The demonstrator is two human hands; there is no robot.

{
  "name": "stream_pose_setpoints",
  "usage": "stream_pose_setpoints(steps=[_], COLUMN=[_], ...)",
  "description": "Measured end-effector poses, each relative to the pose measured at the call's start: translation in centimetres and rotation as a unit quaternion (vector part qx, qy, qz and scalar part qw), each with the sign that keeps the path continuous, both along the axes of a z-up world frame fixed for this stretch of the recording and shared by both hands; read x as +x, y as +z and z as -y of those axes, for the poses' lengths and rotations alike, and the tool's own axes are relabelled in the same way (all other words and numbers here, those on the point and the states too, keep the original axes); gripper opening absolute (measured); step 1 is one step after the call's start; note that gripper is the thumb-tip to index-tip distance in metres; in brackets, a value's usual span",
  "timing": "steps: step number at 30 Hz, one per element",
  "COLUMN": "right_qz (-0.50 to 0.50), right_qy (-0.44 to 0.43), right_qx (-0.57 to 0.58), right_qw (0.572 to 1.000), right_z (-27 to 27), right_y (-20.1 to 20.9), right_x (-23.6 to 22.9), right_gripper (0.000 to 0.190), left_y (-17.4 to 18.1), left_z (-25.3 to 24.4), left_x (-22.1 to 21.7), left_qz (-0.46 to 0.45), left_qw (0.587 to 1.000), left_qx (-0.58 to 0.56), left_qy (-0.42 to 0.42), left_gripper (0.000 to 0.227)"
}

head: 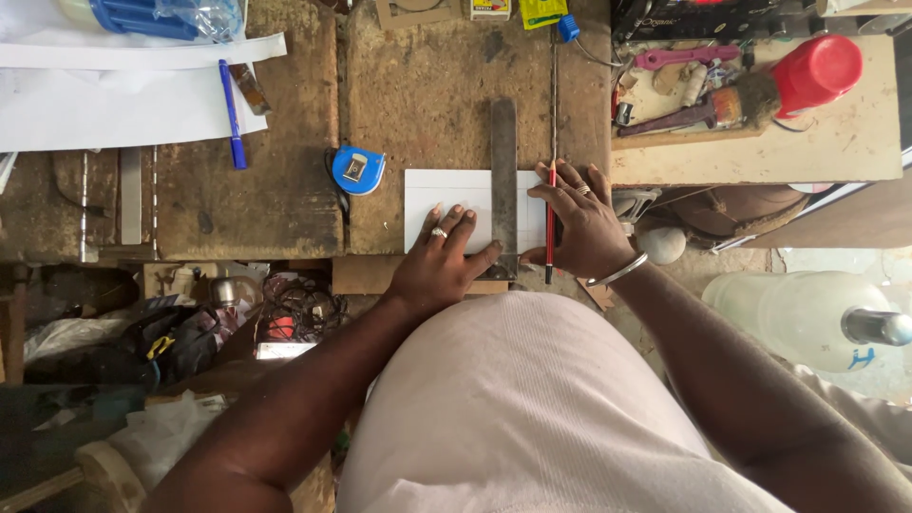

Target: Measuring and marking lines on a piece of paper using a tape measure, ruler, and square on a workshop bench.

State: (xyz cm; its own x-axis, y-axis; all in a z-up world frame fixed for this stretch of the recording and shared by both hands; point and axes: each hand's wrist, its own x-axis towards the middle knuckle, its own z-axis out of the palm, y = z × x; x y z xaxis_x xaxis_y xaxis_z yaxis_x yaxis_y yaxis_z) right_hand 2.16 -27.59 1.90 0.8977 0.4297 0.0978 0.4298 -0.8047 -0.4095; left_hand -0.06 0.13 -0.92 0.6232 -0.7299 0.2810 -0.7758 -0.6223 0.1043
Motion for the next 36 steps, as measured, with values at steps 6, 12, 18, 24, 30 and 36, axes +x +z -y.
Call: stream_pose_setpoints(steps=[6,12,18,24,30,36], right_qz=[-0.003,-0.005,-0.008,-0.006,-0.012,-0.010], right_qy=[-0.002,-0.001,-0.005,-0.003,-0.002,0.005], right_qx=[0.002,-0.002,-0.008,-0.011,-0.010,-0.008], right_qw=[1.000,1.000,1.000,1.000,1.000,1.000], right_z=[-0.09,0.00,-0.14,0.04,0.05,0.16], right_y=[0.30,0.17,0.27,0.05,0.02,-0.10], right_x=[-0.03,-0.02,-0.04,-0.01,0.14,0.15], right_gripper=[0.097,0.099,0.100,0.101,0.103,0.105], left_y=[-0.19,0.56,0.57,0.40,0.19,0.10], left_z=[-0.05,0.02,0.00,-0.06,0.07,0.01], left_x=[-0.05,-0.02,-0.07,-0.14,-0.03,0.02], left_qz=[0.026,-0.006,-0.019,-0.012,-0.017,-0.023], left_qw=[1.000,1.000,1.000,1.000,1.000,1.000], left_qx=[-0.003,0.011,0.006,0.013,0.007,0.010], left_qy=[0.003,0.003,0.009,0.006,0.009,0.009], left_gripper=[0.038,0.039,0.037,0.041,0.039,0.039])
